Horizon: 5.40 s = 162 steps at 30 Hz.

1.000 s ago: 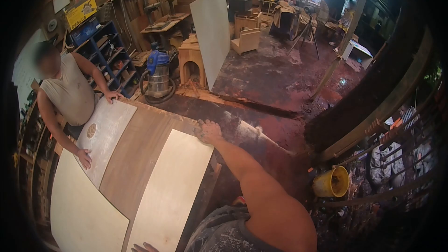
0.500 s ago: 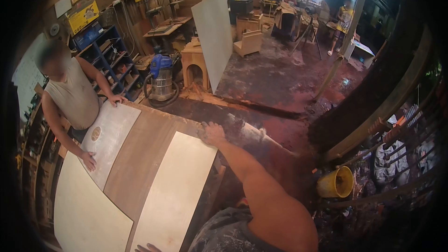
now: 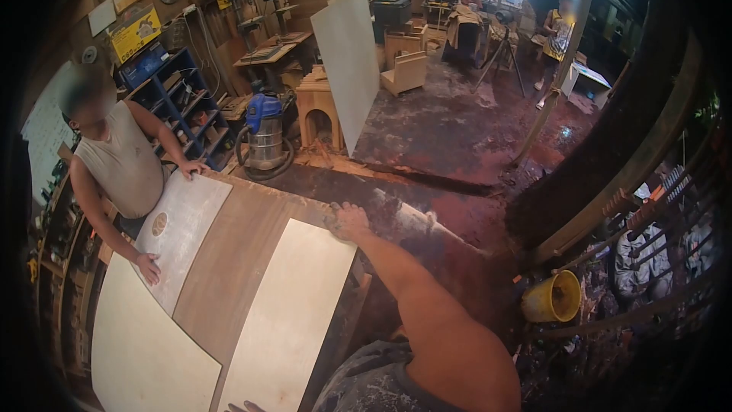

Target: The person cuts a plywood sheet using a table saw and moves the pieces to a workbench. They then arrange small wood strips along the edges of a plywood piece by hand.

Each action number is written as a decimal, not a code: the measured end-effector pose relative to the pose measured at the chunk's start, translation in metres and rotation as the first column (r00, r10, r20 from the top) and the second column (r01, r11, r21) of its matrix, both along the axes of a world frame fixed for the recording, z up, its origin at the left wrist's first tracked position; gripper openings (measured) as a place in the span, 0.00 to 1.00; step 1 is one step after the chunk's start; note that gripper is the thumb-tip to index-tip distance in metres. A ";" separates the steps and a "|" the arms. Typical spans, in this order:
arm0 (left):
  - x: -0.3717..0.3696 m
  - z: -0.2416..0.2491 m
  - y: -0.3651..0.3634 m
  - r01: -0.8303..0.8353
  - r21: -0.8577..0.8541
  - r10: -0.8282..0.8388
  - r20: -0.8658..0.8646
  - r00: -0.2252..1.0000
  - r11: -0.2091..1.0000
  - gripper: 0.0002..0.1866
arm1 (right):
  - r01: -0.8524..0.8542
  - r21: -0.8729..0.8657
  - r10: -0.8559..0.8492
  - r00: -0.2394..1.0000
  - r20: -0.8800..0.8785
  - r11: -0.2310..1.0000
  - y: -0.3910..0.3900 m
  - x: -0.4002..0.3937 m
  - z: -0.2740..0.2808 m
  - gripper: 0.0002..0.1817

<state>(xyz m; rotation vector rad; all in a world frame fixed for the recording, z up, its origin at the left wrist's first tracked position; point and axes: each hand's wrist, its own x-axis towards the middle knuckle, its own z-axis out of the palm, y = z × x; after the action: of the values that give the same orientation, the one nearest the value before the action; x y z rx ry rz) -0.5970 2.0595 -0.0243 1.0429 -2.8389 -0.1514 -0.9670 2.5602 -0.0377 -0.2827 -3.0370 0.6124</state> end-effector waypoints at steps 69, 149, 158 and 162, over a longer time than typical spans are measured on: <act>0.008 -0.017 -0.011 0.020 0.111 0.020 -0.352 0.936 0.994 0.34 | 0.268 0.231 -0.065 0.773 -0.631 0.935 0.123 0.099 0.101 0.43; -0.241 0.008 0.125 0.474 0.020 -0.436 -0.362 0.824 0.880 0.28 | -0.943 0.146 0.942 0.317 0.112 0.300 -0.171 -0.075 0.039 0.21; -0.236 0.009 0.127 0.499 0.036 -0.476 -0.246 0.844 0.866 0.32 | -0.941 0.074 0.933 0.338 0.123 0.331 -0.172 -0.062 0.049 0.18; -0.238 0.009 0.121 0.475 0.097 -0.447 -0.217 0.868 0.875 0.31 | -0.933 -0.007 0.931 0.358 0.070 0.359 -0.171 -0.063 0.041 0.16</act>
<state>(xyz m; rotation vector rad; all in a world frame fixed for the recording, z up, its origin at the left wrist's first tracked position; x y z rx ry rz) -0.8352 2.1803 -0.0150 0.3153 -2.8725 -0.4803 -1.0302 2.3893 0.0030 1.6149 -2.9426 0.5184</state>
